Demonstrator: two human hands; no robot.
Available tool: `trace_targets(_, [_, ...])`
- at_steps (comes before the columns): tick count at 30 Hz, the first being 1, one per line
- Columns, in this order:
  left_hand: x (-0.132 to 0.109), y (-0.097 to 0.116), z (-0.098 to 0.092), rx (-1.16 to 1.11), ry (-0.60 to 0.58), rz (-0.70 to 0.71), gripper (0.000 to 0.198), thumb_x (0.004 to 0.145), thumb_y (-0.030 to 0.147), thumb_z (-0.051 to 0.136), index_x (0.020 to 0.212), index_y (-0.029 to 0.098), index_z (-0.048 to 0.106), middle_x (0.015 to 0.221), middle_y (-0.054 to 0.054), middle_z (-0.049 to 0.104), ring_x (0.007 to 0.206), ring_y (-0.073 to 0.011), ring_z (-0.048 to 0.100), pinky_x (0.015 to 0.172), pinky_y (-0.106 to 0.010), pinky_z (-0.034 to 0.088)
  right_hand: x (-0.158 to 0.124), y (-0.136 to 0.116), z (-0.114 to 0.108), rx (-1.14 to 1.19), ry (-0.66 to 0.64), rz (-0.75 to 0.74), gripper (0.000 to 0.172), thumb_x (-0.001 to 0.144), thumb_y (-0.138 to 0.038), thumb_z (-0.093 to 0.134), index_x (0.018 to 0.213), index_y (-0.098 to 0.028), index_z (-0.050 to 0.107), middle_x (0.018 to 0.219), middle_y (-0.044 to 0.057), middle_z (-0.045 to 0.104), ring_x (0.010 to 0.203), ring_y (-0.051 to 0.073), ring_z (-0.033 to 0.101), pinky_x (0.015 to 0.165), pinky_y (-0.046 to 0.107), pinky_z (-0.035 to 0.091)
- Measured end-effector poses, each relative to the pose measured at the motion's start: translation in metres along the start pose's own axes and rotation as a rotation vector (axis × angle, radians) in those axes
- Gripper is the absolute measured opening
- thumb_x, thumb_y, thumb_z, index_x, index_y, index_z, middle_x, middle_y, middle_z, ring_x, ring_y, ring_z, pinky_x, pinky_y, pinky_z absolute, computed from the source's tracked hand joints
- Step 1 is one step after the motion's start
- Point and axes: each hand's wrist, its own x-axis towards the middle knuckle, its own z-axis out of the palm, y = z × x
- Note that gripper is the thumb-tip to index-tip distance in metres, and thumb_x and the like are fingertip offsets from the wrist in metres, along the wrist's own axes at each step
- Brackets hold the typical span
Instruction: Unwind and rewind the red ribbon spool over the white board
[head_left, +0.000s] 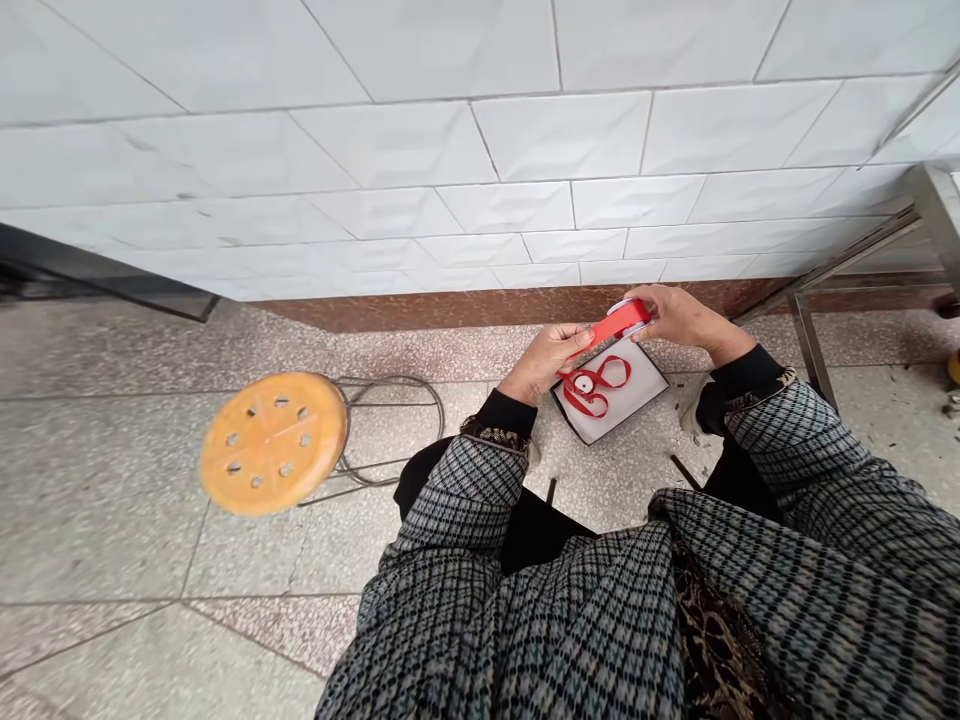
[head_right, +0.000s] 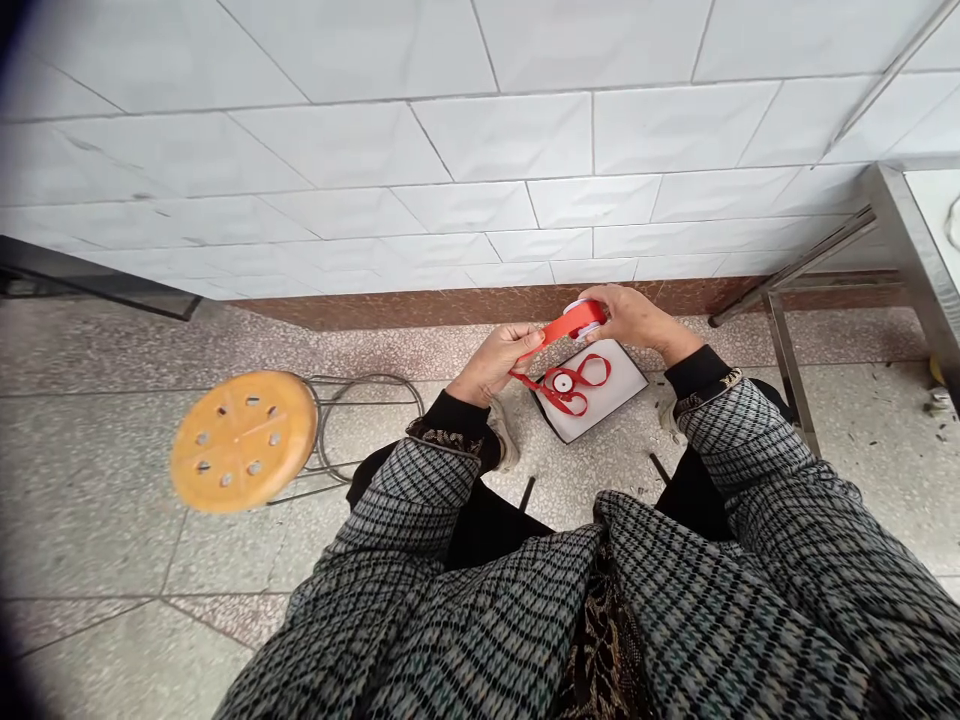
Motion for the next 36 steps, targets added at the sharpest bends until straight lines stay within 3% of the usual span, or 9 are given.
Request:
trace_targets(3, [0.0, 0.0, -0.001, 0.025, -0.007, -0.004, 0.062, 0.064, 0.07, 0.092, 0.074, 0.016, 0.064, 0.051, 0.01, 0.038, 0.044, -0.0031, 0.024, 0.046, -0.023, 0.012, -0.002, -0.001, -0.001, 0.149, -0.029, 0.013, 0.054, 0.066, -0.023, 0.094, 0.118, -0.026, 0.079, 0.123, 0.007, 0.08, 0.113, 0.032, 0.074, 0.109, 0.055, 0.058])
trace_targets(8, [0.006, -0.003, 0.003, 0.007, 0.032, 0.027, 0.061, 0.067, 0.069, 0.091, 0.086, 0.015, 0.071, 0.051, 0.011, 0.038, 0.044, -0.0037, 0.023, 0.047, -0.023, 0.011, -0.006, -0.007, -0.001, 0.465, -0.128, 0.03, 0.055, 0.066, -0.032, 0.097, 0.119, -0.027, 0.079, 0.119, 0.004, 0.082, 0.109, 0.027, 0.075, 0.106, 0.05, 0.06])
trace_targets(16, [0.013, -0.002, 0.013, -0.11, -0.008, 0.027, 0.064, 0.063, 0.067, 0.096, 0.067, 0.018, 0.055, 0.05, 0.011, 0.038, 0.043, -0.0014, 0.024, 0.044, -0.022, 0.011, -0.009, -0.001, 0.0, 0.633, -0.06, 0.058, 0.064, 0.063, -0.039, 0.102, 0.121, -0.026, 0.079, 0.116, 0.003, 0.082, 0.105, 0.024, 0.076, 0.107, 0.046, 0.058])
trace_targets(20, [0.018, -0.004, 0.019, -0.184, 0.009, 0.003, 0.06, 0.063, 0.06, 0.1, 0.079, 0.015, 0.064, 0.05, 0.012, 0.039, 0.043, -0.001, 0.025, 0.044, -0.021, 0.011, -0.013, -0.001, 0.004, 0.787, -0.091, 0.041, 0.069, 0.061, -0.041, 0.105, 0.123, -0.025, 0.078, 0.118, 0.004, 0.082, 0.105, 0.023, 0.075, 0.1, 0.04, 0.059])
trace_targets(23, [0.022, -0.011, 0.025, -0.273, -0.048, 0.011, 0.066, 0.061, 0.064, 0.101, 0.09, 0.014, 0.068, 0.049, 0.013, 0.036, 0.041, -0.001, 0.021, 0.043, -0.021, 0.01, -0.015, -0.007, 0.012, 0.907, -0.089, 0.033, 0.072, 0.06, -0.044, 0.106, 0.124, -0.025, 0.077, 0.122, 0.005, 0.081, 0.106, 0.022, 0.075, 0.101, 0.038, 0.059])
trace_targets(27, [0.025, -0.021, 0.031, -0.357, -0.162, 0.061, 0.075, 0.054, 0.079, 0.096, 0.072, 0.018, 0.056, 0.045, 0.013, 0.033, 0.039, -0.0011, 0.022, 0.042, -0.02, 0.014, -0.016, -0.018, 0.035, 1.057, -0.116, 0.012, 0.086, 0.056, -0.063, 0.105, 0.128, -0.026, 0.076, 0.135, 0.009, 0.079, 0.121, 0.027, 0.073, 0.111, 0.042, 0.057])
trace_targets(32, [0.024, -0.025, 0.036, -0.437, -0.177, 0.101, 0.079, 0.056, 0.086, 0.091, 0.066, 0.02, 0.047, 0.043, 0.014, 0.027, 0.038, -0.0006, 0.02, 0.041, -0.018, 0.017, -0.017, -0.027, 0.064, 1.114, 0.002, -0.014, 0.09, 0.058, -0.07, 0.102, 0.132, -0.028, 0.072, 0.153, 0.011, 0.07, 0.134, 0.031, 0.067, 0.118, 0.045, 0.053])
trace_targets(36, [0.026, -0.026, 0.03, -0.45, -0.122, 0.084, 0.077, 0.059, 0.085, 0.09, 0.069, 0.02, 0.049, 0.045, 0.014, 0.027, 0.04, -0.0006, 0.018, 0.041, -0.017, 0.017, -0.013, -0.018, 0.052, 0.97, -0.027, -0.015, 0.082, 0.067, -0.065, 0.099, 0.134, -0.028, 0.07, 0.14, 0.009, 0.075, 0.127, 0.03, 0.069, 0.117, 0.047, 0.053])
